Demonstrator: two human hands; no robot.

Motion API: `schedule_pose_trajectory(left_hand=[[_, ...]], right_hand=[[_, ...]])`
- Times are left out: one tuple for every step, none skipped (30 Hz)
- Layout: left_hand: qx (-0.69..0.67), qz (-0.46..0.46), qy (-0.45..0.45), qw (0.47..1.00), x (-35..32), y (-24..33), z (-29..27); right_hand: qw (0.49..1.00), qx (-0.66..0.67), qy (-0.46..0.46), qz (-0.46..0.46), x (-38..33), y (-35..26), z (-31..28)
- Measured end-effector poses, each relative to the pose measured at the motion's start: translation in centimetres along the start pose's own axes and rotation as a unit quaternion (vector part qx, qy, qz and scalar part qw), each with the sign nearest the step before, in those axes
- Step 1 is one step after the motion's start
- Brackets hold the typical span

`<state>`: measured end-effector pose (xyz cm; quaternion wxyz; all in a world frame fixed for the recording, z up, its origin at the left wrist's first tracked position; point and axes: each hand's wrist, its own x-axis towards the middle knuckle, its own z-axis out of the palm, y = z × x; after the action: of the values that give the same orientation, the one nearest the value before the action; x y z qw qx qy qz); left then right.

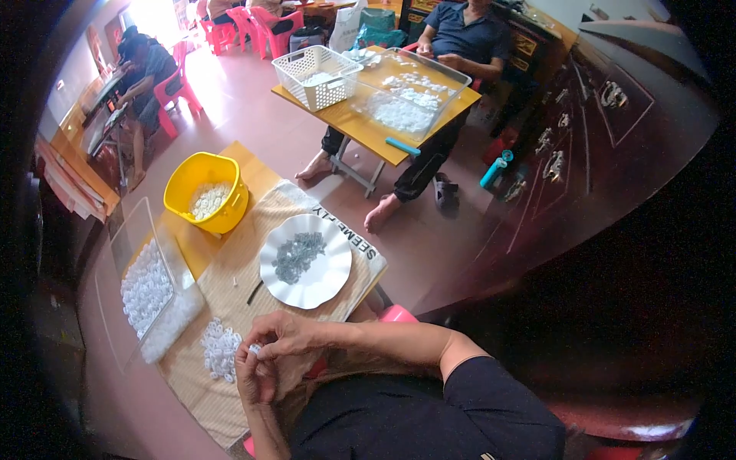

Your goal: Manually inserting small metal pins or components into white plastic parts.

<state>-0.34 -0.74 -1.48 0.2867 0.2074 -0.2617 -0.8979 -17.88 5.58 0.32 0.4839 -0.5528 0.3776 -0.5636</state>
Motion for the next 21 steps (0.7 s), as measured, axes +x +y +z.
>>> schedule_pose_trajectory(left_hand=[[0.004,0.001,0.000,1.000,-0.1,0.0,-0.1],[0.008,0.002,0.000,1.000,-0.1,0.0,-0.1],[0.006,0.002,0.000,1.000,-0.1,0.0,0.0],[0.014,0.004,0.002,1.000,-0.2,0.0,0.2],[0.021,0.006,0.004,1.000,-0.2,0.0,0.4],[0.020,0.004,0.002,1.000,-0.2,-0.1,0.5],[0.021,0.008,0.002,1.000,-0.3,0.0,0.6],[0.022,0.012,0.002,1.000,-0.4,0.0,0.6],[0.023,0.014,0.007,1.000,-0.5,0.0,0.5],[0.018,0.010,0.003,1.000,-0.6,0.0,0.5],[0.013,0.007,0.000,1.000,-0.6,0.1,0.4],[0.012,0.006,-0.001,1.000,-0.6,0.1,0.3],[0.019,0.003,-0.010,1.000,-0.5,0.1,0.2],[0.025,0.000,-0.019,1.000,-0.5,0.1,0.2],[0.025,0.000,-0.018,1.000,-0.6,0.2,0.3],[0.032,0.006,-0.016,0.999,-0.7,0.1,0.4],[0.040,0.013,-0.013,0.999,-0.7,0.1,0.6],[0.040,0.015,-0.010,0.999,-0.7,0.2,0.6],[0.046,0.011,0.003,0.999,-0.9,0.2,0.7],[0.052,0.008,0.019,0.998,-1.0,0.3,0.8],[0.058,0.014,0.012,0.998,-0.8,0.2,1.0]], right_hand=[[1.000,0.001,-0.001,0.001,0.0,-0.1,0.1],[1.000,0.006,0.000,0.005,-0.1,-0.2,0.1],[1.000,0.011,0.001,0.008,-0.1,-0.3,0.1],[1.000,0.011,0.002,0.009,-0.2,-0.2,0.1],[1.000,0.001,0.003,0.008,-0.2,-0.2,0.1],[1.000,-0.010,0.005,0.007,-0.3,-0.2,0.1],[1.000,-0.005,0.001,0.008,-0.2,-0.1,0.2],[1.000,0.008,0.000,0.008,-0.2,0.0,0.3],[1.000,0.021,-0.001,0.009,-0.1,0.1,0.3],[1.000,0.020,0.000,0.010,-0.2,0.0,0.4],[1.000,0.026,0.001,0.014,-0.2,0.0,0.5],[0.999,0.034,0.003,0.017,-0.3,0.0,0.6],[0.999,0.033,0.002,0.018,-0.3,0.0,0.6],[0.999,0.031,0.001,0.018,-0.4,0.1,0.6],[0.999,0.030,0.000,0.017,-0.4,0.3,0.6],[0.999,0.030,-0.001,0.017,-0.4,0.4,0.7],[0.998,0.051,0.001,0.020,-0.3,0.5,0.8],[0.997,0.073,0.003,0.023,-0.3,0.6,1.0],[0.997,0.076,-0.002,0.025,-0.2,0.7,1.0],[0.997,0.069,-0.003,0.033,-0.2,0.8,0.8],[0.997,0.062,-0.007,0.041,-0.2,0.9,0.6]])
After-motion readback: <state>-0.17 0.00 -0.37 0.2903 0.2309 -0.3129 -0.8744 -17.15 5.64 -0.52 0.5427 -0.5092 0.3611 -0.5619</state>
